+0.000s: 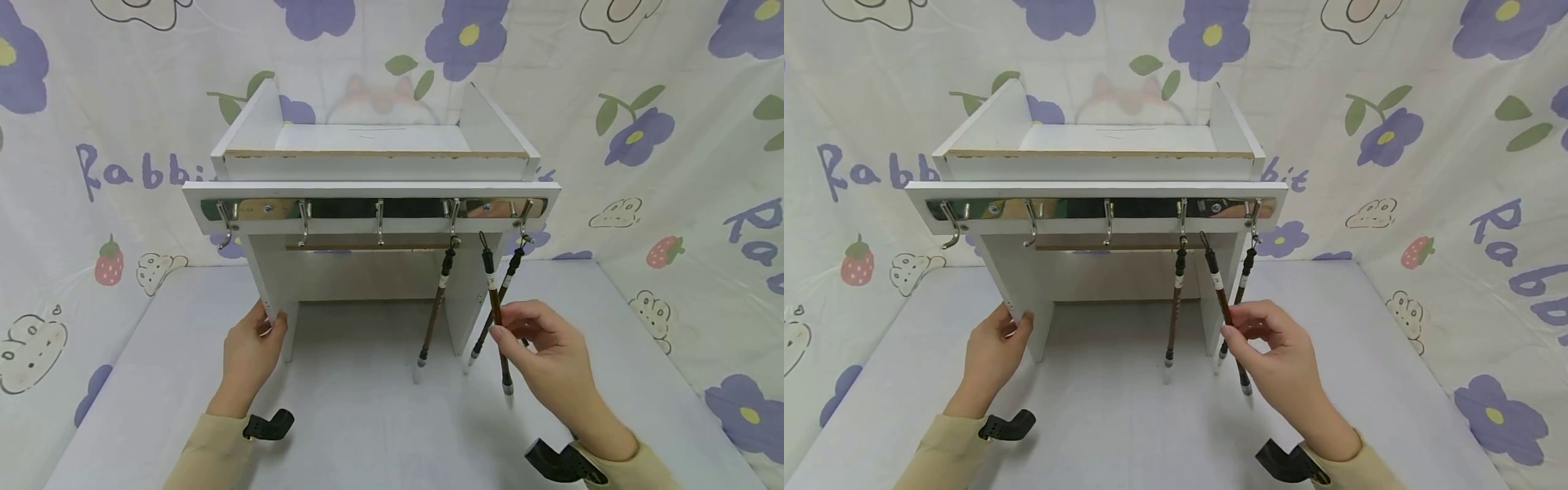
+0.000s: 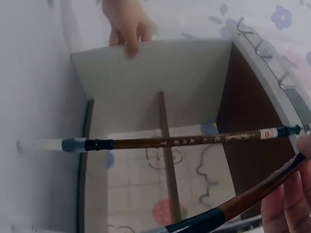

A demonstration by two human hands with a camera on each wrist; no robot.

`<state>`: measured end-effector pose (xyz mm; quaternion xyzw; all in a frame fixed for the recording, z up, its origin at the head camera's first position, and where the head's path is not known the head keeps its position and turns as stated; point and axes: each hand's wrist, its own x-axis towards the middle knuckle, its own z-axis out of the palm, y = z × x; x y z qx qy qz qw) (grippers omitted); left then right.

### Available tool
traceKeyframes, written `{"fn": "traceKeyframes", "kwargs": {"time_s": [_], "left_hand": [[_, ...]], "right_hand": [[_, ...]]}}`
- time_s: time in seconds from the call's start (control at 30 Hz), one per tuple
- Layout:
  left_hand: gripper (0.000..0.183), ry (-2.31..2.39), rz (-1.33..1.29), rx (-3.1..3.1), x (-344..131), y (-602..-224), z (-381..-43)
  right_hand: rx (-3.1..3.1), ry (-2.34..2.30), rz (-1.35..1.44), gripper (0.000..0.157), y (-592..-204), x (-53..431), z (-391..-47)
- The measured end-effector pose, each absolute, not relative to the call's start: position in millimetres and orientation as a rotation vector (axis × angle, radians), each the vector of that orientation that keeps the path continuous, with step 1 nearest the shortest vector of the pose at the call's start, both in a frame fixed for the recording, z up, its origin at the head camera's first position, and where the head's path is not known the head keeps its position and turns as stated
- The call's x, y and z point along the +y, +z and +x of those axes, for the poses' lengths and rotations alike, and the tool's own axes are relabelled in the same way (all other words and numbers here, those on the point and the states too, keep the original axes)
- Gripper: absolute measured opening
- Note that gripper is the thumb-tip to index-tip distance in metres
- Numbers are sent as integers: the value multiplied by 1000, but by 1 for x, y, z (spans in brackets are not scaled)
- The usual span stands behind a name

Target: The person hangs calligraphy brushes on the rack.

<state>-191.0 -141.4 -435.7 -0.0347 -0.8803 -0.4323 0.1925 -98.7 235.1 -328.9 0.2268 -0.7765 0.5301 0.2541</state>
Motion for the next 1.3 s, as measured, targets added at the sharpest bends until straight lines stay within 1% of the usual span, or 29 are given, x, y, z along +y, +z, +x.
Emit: {"fn": "traceKeyframes", "kwargs": {"time_s": [0.3, 0.67, 1.03, 1.3], "left_hand": [[34, -1229, -101, -2469, -140, -435, -191], [34, -1208, -101, -2469, -143, -438, -191], [36, -1228, -94, -2473, -143, -441, -192], [35, -1218, -96, -2481, -143, -441, -193]], "right_hand": [[-2125, 1352, 709, 29, -316, 211, -97], [-2192, 1326, 725, 27, -319, 192, -101], [-2171, 1335, 801, 28, -318, 172, -108], [-2205, 1347, 780, 27, -315, 167, -109]]}}
